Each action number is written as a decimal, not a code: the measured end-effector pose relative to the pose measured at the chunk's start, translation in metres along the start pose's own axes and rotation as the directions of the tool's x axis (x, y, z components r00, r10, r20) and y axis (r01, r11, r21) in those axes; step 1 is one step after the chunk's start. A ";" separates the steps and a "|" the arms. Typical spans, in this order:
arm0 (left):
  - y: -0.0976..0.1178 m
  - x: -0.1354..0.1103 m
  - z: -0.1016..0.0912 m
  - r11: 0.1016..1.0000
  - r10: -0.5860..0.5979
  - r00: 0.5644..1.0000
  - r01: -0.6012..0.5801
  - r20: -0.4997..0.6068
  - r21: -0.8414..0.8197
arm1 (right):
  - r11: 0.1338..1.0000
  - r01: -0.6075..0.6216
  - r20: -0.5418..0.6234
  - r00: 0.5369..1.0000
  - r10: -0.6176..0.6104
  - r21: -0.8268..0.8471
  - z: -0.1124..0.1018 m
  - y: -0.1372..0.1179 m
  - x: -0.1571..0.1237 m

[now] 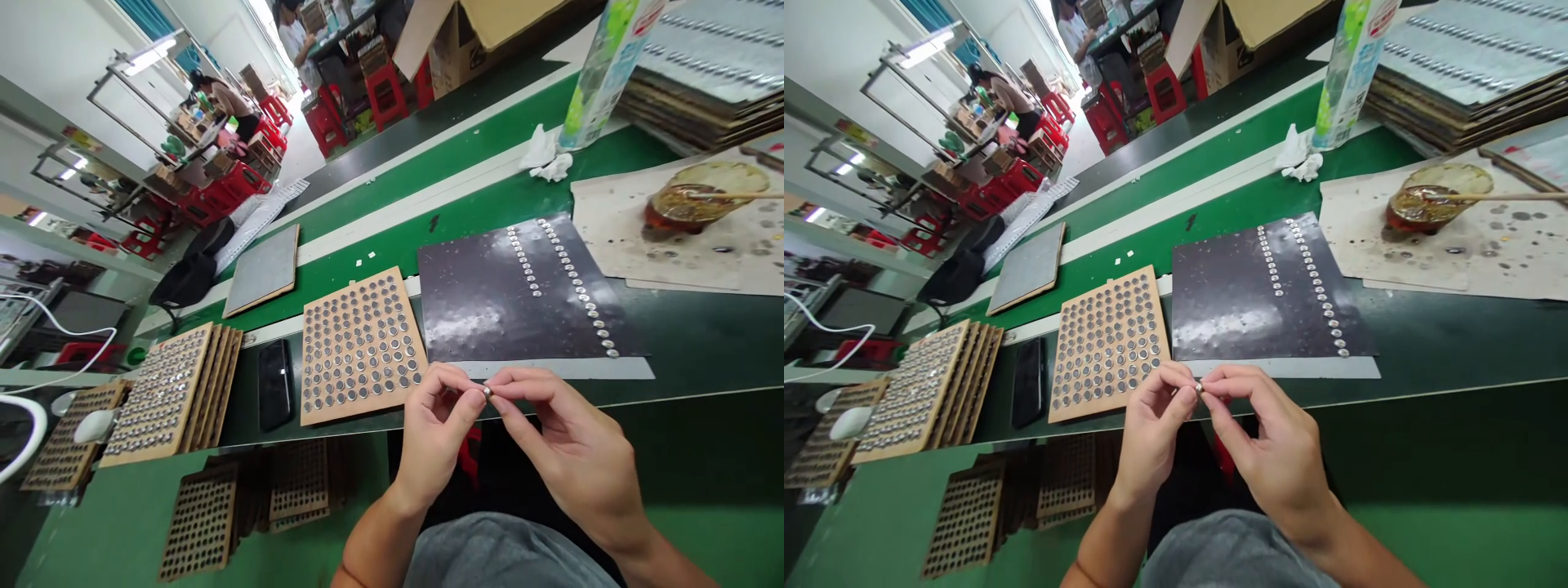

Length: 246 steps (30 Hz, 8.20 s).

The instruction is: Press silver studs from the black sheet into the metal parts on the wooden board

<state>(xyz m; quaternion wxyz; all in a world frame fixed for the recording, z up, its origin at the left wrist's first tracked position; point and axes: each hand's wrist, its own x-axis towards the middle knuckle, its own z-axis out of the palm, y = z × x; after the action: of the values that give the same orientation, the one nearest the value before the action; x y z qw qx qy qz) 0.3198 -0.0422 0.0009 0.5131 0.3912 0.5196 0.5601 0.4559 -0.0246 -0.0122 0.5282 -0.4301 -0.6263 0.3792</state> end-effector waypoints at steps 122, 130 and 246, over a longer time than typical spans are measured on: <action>-0.025 0.044 0.010 0.209 0.216 0.973 -0.124 0.078 0.970 | 0.874 -0.083 0.022 0.994 0.106 -0.479 0.007 0.072 0.043; -0.026 0.043 0.008 0.159 0.203 0.977 -0.097 0.064 0.982 | 0.784 -0.022 0.017 0.999 0.041 -0.620 0.006 0.073 0.041; -0.011 0.002 0.010 0.994 0.105 0.930 -0.096 -0.352 0.042 | 0.968 -0.201 0.050 0.979 0.196 0.153 0.038 -0.008 0.018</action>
<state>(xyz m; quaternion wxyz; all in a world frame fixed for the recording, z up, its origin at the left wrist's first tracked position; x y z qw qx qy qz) 0.3309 -0.0395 -0.0090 0.3772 0.3164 0.5893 0.6406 0.4163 -0.0116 -0.0044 0.5089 -0.4413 -0.5572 0.4856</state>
